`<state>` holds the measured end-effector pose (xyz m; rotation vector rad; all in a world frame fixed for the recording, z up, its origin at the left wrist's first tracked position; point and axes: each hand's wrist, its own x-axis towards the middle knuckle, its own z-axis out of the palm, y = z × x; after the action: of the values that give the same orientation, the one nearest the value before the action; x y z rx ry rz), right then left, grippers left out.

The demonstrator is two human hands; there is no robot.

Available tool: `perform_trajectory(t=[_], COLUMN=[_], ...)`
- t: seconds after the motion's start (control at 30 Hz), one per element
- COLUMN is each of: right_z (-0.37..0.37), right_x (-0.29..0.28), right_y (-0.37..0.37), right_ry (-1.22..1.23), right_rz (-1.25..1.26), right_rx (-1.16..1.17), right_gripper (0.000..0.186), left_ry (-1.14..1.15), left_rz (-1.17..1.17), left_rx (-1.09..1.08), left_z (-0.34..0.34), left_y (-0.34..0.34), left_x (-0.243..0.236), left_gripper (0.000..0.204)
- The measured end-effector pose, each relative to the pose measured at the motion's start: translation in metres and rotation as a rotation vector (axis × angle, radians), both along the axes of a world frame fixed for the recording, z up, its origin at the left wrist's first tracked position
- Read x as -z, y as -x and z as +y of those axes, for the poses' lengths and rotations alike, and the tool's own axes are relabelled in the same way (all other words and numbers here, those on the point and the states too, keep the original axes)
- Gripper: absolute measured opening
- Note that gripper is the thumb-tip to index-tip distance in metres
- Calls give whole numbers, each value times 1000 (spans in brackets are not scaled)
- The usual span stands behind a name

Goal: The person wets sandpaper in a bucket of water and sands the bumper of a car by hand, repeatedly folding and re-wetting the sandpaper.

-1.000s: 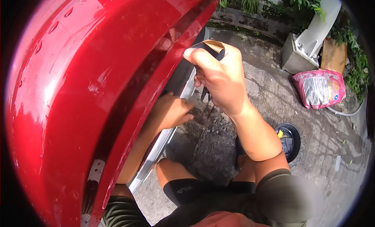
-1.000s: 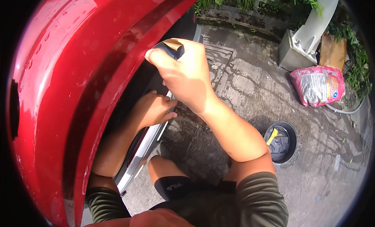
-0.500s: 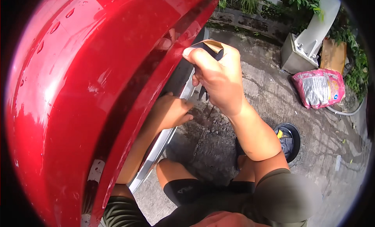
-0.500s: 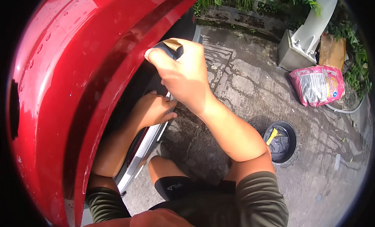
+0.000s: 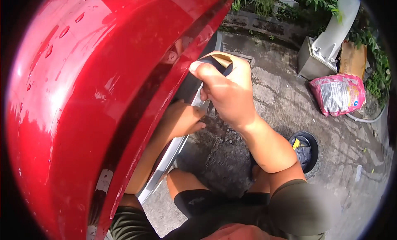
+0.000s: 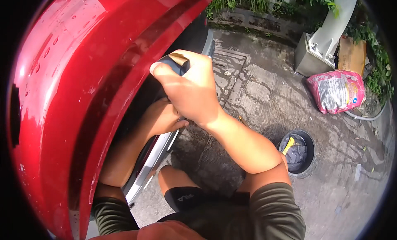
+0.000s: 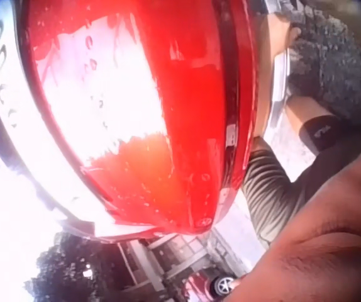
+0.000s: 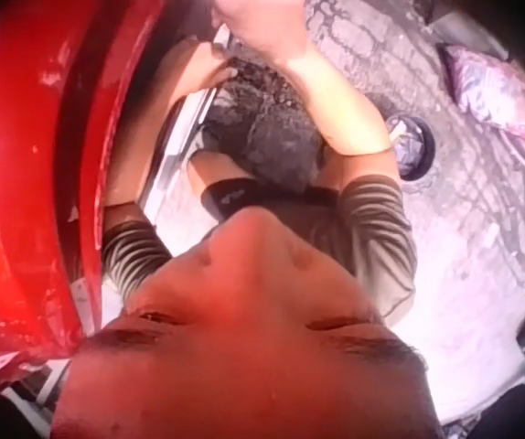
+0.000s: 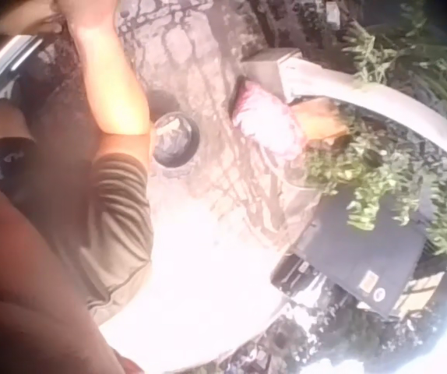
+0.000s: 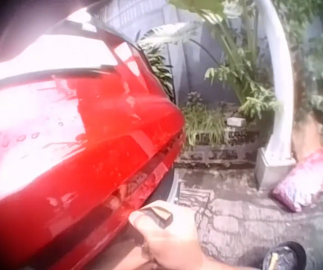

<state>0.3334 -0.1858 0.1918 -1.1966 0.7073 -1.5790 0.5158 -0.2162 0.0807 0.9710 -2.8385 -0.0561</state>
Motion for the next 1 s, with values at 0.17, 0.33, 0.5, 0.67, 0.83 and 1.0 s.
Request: perform_trajectory(t=[0.17,0.33,0.5,0.67,0.83,1.0], right_z=[26,21,35,46,35,44], right_x=[3,-2,9,2,-5,15], right_y=[-15,-13,-24,-31,-20,-34], right_ry=[92,-79,159,4,-81,218], right_rz=[60,-34,-9,-33,-52,80], right_rx=[-9,-35,24,-32,8,104], right_gripper=[19,14,15,14,13,13], left_ry=[20,33,11,15,25,7], left_rz=[-37,-10,39,30,36,58], left_rx=[-79,-284,-294,-328,-342,-324], left_z=[-17,-38,-48,-42,-44,-48], left_y=[-14,-52,-45,-54,-56,-48], left_x=[-26,-45,-34,-41,-44,-35], left_gripper=[29,28,28,28,28,28])
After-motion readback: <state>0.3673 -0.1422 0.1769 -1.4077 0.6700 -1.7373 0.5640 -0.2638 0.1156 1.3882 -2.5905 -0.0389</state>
